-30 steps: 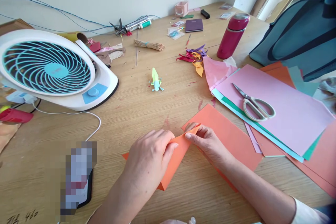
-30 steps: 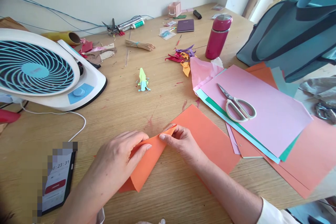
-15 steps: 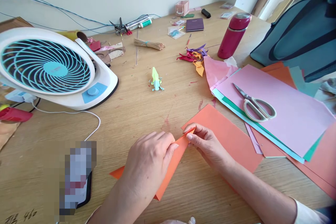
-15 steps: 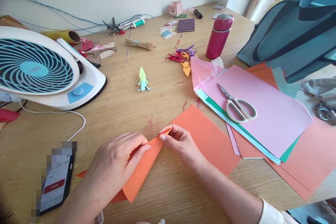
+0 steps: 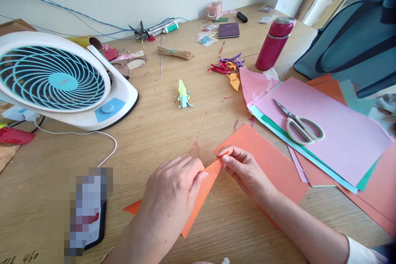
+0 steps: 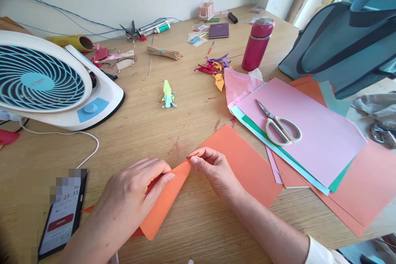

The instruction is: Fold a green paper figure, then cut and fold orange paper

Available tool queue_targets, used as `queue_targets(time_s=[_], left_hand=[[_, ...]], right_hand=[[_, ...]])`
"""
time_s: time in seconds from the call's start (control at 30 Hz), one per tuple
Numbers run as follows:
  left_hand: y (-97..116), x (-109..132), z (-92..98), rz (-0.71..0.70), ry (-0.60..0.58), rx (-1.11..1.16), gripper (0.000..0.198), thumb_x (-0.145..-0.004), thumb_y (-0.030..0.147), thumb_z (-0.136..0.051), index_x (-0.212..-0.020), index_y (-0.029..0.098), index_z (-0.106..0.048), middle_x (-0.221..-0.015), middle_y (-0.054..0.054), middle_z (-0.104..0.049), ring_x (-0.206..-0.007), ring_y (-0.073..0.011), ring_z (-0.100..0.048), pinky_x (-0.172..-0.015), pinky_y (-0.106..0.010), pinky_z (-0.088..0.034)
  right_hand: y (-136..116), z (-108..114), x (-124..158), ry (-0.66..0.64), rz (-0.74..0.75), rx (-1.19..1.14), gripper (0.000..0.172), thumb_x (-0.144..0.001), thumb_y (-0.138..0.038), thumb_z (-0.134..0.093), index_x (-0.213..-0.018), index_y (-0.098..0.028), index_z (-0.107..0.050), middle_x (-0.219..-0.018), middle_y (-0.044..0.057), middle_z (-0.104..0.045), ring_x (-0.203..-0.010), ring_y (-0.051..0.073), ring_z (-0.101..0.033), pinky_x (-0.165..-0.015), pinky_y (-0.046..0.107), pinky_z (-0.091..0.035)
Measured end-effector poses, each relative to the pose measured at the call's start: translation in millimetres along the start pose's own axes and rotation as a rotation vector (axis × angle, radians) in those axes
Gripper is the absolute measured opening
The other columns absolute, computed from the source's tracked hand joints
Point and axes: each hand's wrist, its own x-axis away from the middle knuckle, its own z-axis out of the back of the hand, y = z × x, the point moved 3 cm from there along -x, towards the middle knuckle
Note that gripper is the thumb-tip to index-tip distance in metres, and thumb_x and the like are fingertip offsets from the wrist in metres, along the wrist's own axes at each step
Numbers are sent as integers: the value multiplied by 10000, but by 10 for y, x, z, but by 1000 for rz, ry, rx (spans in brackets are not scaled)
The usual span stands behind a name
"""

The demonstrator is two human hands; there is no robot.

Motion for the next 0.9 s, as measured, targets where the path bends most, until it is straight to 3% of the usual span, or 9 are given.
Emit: queue_targets(time_s=[0.6, 0.9], left_hand=[[15, 5, 11, -30, 28, 12, 200, -931, 172, -494, -735, 195, -524, -665, 30, -568, -609, -151, -520, -566, -278, -326], [-20, 17, 39, 23, -17, 2, 221, -954, 195, -456, -748, 199, -538, -689, 15, -580, -654, -163, -540, -595, -284, -354]], right_hand=[[-17, -10, 10, 16, 15, -11, 225, -767, -373, -796, -675, -206, -676, -634, -30, -555, -643, 107, -453, -637, 238, -359], [13, 15, 8, -34, -28, -94, 195, -764, -402, -797, -853, -235, -752, -668, -22, -582, -656, 111, -493, -678, 246, -406]])
